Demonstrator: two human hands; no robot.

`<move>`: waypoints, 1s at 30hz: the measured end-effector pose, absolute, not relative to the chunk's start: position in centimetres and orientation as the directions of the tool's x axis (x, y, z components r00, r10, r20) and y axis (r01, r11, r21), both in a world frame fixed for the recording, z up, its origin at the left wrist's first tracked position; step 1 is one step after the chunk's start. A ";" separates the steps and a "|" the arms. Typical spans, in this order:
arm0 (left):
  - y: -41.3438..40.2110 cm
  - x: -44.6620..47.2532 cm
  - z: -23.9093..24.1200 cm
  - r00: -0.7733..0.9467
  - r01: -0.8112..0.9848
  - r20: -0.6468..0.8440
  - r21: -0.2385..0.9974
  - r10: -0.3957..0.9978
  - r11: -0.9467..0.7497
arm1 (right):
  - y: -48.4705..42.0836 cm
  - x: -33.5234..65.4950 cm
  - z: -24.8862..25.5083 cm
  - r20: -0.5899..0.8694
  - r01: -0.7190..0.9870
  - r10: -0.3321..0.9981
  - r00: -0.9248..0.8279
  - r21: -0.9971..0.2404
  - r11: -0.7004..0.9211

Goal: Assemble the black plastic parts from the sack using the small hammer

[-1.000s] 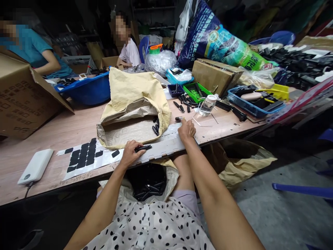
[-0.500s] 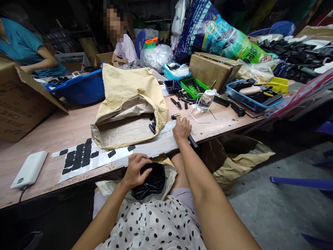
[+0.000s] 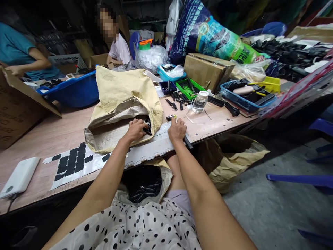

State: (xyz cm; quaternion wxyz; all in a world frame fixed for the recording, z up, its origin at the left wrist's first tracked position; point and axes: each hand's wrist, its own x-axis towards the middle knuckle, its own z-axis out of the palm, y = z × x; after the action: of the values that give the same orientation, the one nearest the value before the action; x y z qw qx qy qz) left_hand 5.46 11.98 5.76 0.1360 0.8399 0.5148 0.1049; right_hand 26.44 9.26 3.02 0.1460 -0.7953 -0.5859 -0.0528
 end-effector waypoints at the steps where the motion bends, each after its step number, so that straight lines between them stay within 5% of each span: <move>1: 12.0 5.3 5.8 0.448 0.839 0.024 0.336 0.894 -0.429 | 9.3 26.4 3.0 0.256 0.948 0.917 0.306 -0.171 -0.269; 13: 7.4 2.5 5.3 0.298 0.811 0.162 0.477 0.941 -0.339 | 9.3 26.8 2.8 0.257 0.949 0.917 0.305 -0.164 -0.269; 18: 9.2 4.6 4.3 0.318 0.844 0.050 0.439 0.947 -0.307 | 9.5 26.8 2.6 0.263 0.948 0.915 0.306 -0.168 -0.269; 21: 9.0 4.7 4.9 0.260 0.857 0.118 0.429 0.958 -0.285 | 9.5 26.8 2.5 0.264 0.949 0.915 0.304 -0.166 -0.268; 25: 6.1 2.4 5.9 0.257 0.815 0.255 0.461 0.932 -0.351 | 9.5 26.8 2.4 0.273 0.948 0.912 0.307 -0.166 -0.270; 30: 2.1 0.7 4.2 0.322 0.758 0.243 0.513 0.915 -0.403 | 9.5 26.8 2.3 0.272 0.945 0.911 0.310 -0.194 -0.263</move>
State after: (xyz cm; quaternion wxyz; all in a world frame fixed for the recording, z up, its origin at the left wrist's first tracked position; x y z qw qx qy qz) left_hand 0.66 2.09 4.19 0.1546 0.7981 0.5242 0.2537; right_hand 26.85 9.46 2.34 0.1613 -0.7931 -0.5850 -0.0526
